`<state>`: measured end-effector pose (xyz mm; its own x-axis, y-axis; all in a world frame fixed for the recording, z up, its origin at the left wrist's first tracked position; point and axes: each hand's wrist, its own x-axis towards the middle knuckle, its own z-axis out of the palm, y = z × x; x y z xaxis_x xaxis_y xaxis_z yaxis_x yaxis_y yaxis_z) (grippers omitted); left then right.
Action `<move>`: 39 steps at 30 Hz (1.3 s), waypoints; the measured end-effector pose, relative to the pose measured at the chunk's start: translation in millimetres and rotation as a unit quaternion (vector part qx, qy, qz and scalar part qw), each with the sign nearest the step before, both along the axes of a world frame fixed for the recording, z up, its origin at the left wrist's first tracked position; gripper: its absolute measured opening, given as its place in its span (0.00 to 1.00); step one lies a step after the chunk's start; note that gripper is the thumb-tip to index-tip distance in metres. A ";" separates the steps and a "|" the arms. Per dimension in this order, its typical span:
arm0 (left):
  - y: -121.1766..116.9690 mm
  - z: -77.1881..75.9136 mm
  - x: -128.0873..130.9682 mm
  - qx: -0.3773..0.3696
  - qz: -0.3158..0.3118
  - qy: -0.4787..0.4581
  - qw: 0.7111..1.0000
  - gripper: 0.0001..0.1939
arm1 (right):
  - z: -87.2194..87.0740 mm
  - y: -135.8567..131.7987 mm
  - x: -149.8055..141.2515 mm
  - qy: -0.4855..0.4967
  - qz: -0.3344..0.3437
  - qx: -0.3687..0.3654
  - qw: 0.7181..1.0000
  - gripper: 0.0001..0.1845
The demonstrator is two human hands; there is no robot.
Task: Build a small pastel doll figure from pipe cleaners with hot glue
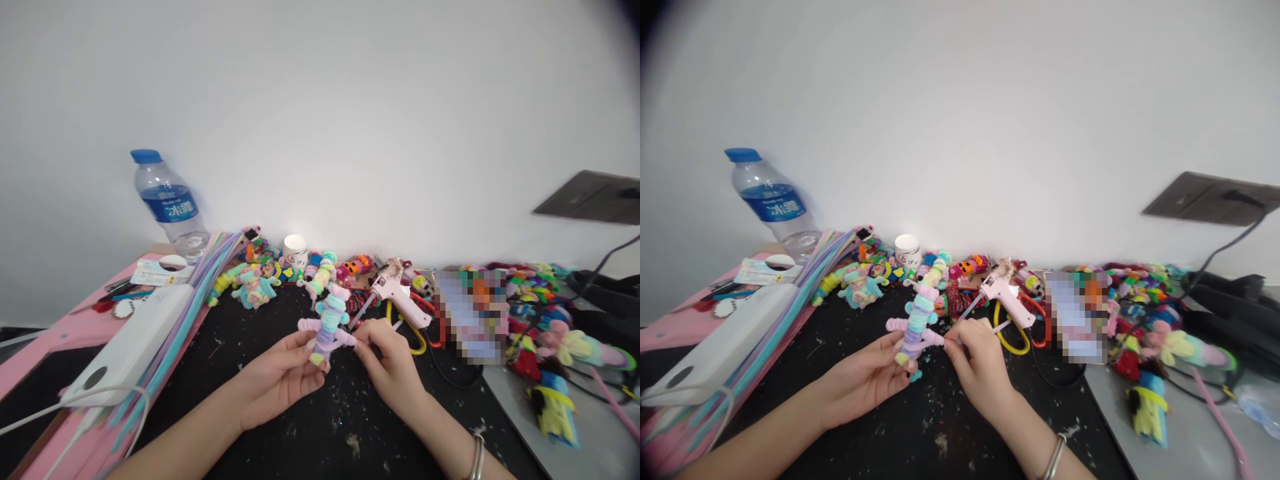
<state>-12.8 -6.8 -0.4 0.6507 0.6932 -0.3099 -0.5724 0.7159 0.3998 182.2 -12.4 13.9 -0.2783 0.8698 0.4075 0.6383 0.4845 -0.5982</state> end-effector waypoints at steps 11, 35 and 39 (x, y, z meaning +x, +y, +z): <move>-2.5 2.4 3.3 -0.010 -0.028 0.010 0.999 0.11 | -1.9 -3.0 -7.8 -0.012 0.003 0.034 0.999 0.10; -0.3 1.0 4.2 0.019 0.021 0.037 0.999 0.12 | -7.6 -2.7 -5.9 0.022 0.015 0.000 1.000 0.07; -0.4 1.4 3.9 0.026 0.019 0.032 0.999 0.09 | -7.6 -1.5 -5.8 0.048 0.008 -0.017 0.999 0.05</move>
